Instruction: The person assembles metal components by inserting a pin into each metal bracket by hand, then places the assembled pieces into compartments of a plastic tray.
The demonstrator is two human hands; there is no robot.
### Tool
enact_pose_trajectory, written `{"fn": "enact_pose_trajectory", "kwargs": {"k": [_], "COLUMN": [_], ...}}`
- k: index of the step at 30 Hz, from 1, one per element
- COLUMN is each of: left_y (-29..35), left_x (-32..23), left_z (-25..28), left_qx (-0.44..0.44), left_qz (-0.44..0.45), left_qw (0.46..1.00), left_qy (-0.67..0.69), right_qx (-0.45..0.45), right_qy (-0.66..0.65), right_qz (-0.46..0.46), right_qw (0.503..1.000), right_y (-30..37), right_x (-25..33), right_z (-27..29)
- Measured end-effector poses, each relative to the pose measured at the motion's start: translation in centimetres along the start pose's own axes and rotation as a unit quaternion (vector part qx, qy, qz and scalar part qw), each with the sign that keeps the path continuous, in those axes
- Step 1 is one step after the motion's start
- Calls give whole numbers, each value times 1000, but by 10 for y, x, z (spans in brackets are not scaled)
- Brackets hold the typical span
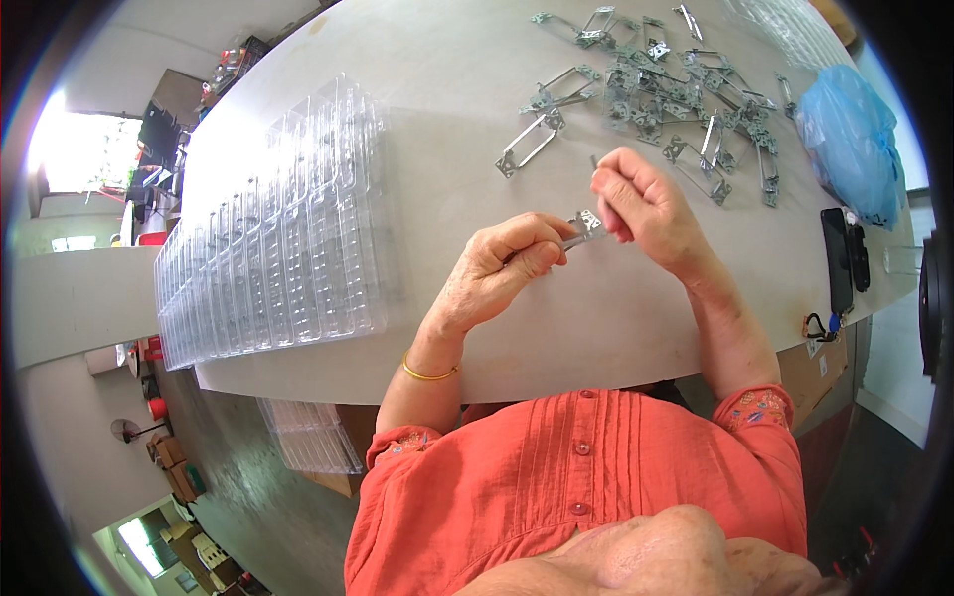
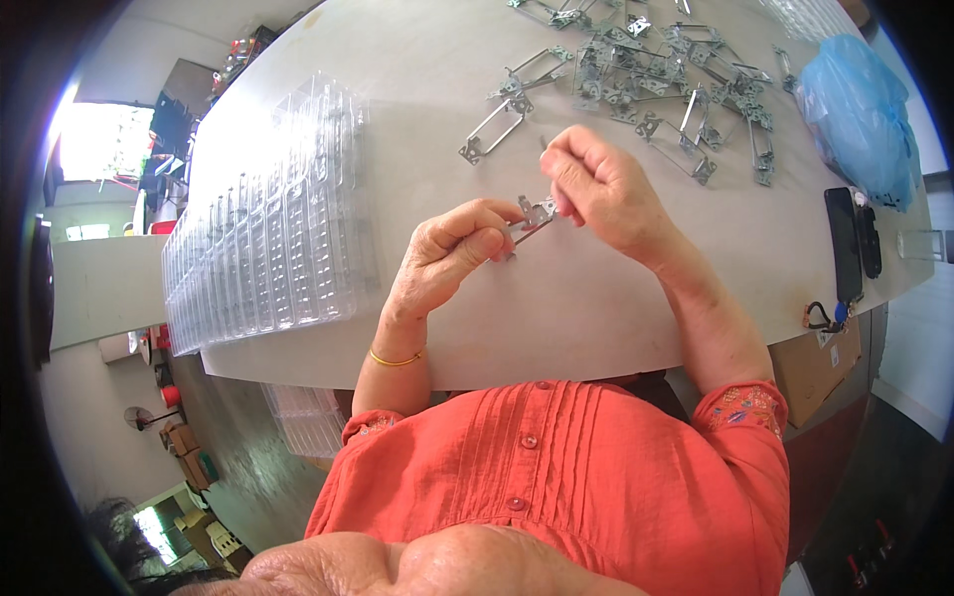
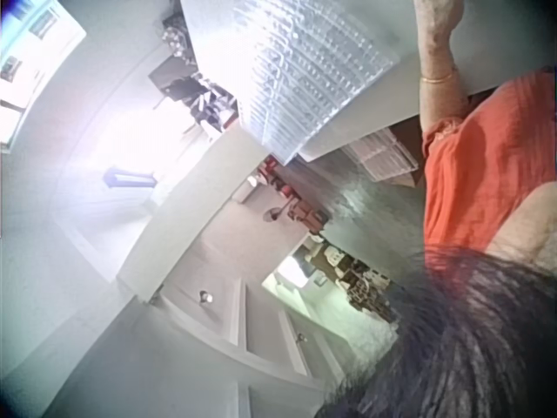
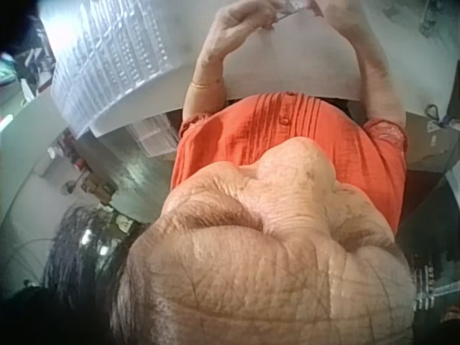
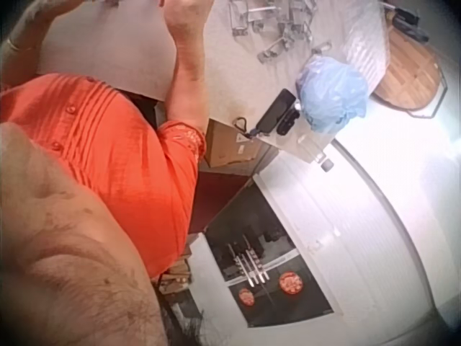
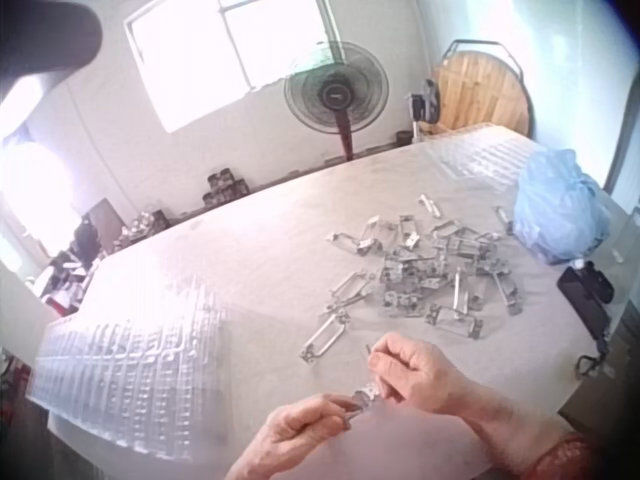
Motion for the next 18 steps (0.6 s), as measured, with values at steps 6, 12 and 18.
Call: {"fn": "enact_pose_trajectory", "kwargs": {"k": [6,12,18], "left_y": [0,-1,-1], "left_x": [7,9,6], "left_z": [12,15,8], "left_qx": [-126,-144,-117], "left_qz": [63,64,-14], "left_qw": [984,979,993], "left_qy": [109,126,-32], "right_qx": [-43,41,28], "right_qy": [-14,11,-8], "right_qz": [27,12,-11], "right_qw": [999,999,1000], "right_y": [2,6,6], "right_x": [10,6,3], "right_z": [5,-11,-16]}}
Point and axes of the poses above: each hand's wrist, its own y-axis away from the middle knuckle, its own z-axis out of the back of the hand, x = y × z, the point moved 4 cm from there along -y, towards the middle knuckle, and after that the axes turned 1 degree about y, right-handed, at the moved point
